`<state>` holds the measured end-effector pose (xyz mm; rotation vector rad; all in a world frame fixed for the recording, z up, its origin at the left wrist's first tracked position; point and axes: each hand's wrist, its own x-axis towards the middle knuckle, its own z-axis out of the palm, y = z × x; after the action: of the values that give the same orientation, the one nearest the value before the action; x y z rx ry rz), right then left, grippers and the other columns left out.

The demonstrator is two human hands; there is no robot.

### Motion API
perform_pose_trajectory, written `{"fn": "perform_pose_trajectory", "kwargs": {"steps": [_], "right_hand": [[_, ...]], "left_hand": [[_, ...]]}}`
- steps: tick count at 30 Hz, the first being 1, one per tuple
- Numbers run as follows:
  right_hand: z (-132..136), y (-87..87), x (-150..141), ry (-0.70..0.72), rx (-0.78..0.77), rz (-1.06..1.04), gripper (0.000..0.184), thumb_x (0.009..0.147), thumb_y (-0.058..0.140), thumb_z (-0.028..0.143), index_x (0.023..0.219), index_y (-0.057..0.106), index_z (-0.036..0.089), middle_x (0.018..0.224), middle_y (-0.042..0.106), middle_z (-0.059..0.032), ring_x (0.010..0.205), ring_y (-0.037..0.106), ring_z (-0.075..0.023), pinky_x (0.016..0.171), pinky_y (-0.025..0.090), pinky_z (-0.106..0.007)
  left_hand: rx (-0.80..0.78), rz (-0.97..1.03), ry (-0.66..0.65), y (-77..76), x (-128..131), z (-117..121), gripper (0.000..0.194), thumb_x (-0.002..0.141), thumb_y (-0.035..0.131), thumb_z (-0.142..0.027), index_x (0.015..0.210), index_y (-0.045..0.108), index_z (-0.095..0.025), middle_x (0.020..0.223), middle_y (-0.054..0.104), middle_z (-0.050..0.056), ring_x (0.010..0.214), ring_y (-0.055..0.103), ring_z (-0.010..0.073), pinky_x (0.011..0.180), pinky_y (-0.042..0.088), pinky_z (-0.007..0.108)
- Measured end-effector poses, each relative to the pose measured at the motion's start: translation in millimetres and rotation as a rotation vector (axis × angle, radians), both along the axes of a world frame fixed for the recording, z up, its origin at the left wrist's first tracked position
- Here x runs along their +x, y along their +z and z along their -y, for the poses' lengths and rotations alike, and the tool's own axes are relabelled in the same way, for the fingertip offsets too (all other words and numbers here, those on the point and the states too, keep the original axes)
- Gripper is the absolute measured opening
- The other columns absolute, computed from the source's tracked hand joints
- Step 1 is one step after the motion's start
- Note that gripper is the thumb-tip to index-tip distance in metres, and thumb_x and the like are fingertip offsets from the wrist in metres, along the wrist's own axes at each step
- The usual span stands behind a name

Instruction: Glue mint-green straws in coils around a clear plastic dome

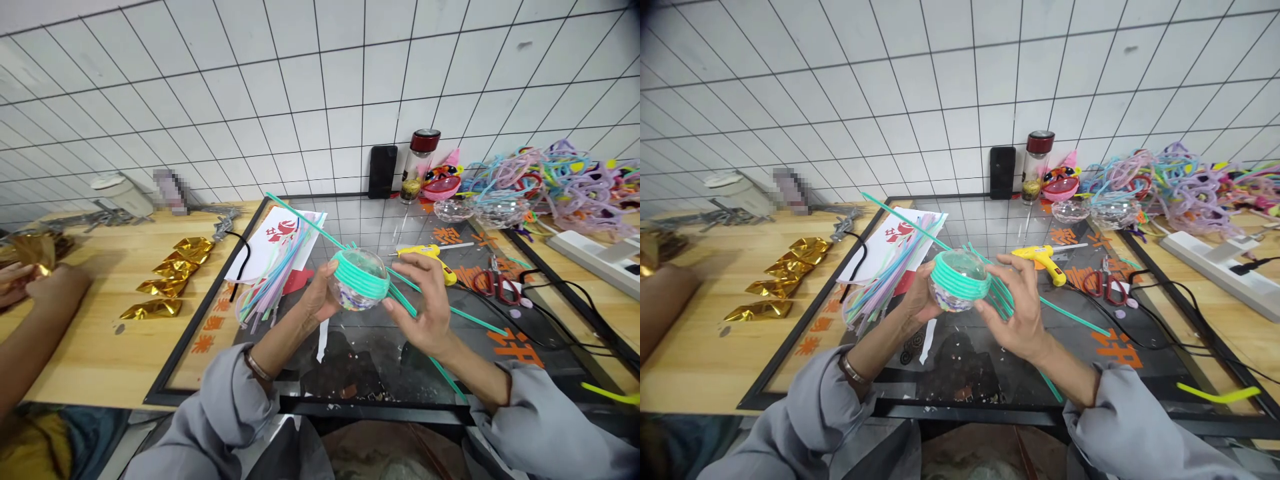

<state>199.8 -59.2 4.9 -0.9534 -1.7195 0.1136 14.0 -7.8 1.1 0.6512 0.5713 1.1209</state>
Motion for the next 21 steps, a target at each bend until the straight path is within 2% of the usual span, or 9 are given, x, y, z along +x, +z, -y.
{"fn": "perform_pose_trajectory", "kwargs": {"steps": [2,4,9,15,21], "right_hand": [[2.6,0.5,-1.2,-0.003,0.138,0.111,0.049,0.081,0.067,0.035,0.129,0.056,0.03,0.125,0.053,-0.011,0.114,0.054,-0.0322,0.098,0.042,-0.055],[3.4,-0.7,-2.8,-0.003,0.191,0.186,0.054,0.079,0.069,0.036,0.131,0.054,0.032,0.124,0.053,-0.0098,0.112,0.054,-0.0322,0.096,0.041,-0.054],[2.0,-3.3,-5.1,-0.078,0.228,0.274,0.047,0.084,0.066,0.029,0.129,0.052,0.03,0.118,0.056,-0.0107,0.107,0.058,-0.0299,0.09,0.045,-0.051],[2.4,-2.9,-3.8,-0.073,0.245,0.275,0.04,0.085,0.065,0.023,0.124,0.055,0.031,0.115,0.058,-0.0094,0.105,0.059,-0.0286,0.088,0.047,-0.051],[2.9,-2.4,-3.5,-0.057,0.264,0.269,0.042,0.085,0.067,0.021,0.124,0.056,0.03,0.114,0.059,-0.0098,0.105,0.058,-0.0276,0.087,0.047,-0.05]], "left_hand": [[0.014,0.009,-0.021,2.2,2.8,0.4,0.041,0.057,0.085,-0.045,0.081,0.07,-0.015,0.083,0.079,0.008,0.089,0.074,0.0292,0.08,0.058,0.038],[0.026,0.003,-0.039,4.0,4.6,1.2,0.039,0.061,0.082,-0.046,0.081,0.069,-0.015,0.083,0.078,0.009,0.095,0.073,0.0314,0.083,0.058,0.04],[0.025,-0.001,-0.045,5.8,5.6,3.5,0.039,0.062,0.082,-0.043,0.085,0.07,-0.014,0.079,0.078,0.008,0.095,0.073,0.0316,0.084,0.058,0.04],[0.02,0.012,-0.044,7.5,6.4,5.7,0.044,0.058,0.086,-0.046,0.085,0.072,-0.015,0.075,0.078,0.006,0.092,0.074,0.0308,0.084,0.058,0.039],[0.024,0.008,-0.052,5.2,5.4,4.6,0.041,0.061,0.083,-0.046,0.083,0.071,-0.014,0.077,0.078,0.008,0.097,0.073,0.0321,0.085,0.058,0.039]]}}
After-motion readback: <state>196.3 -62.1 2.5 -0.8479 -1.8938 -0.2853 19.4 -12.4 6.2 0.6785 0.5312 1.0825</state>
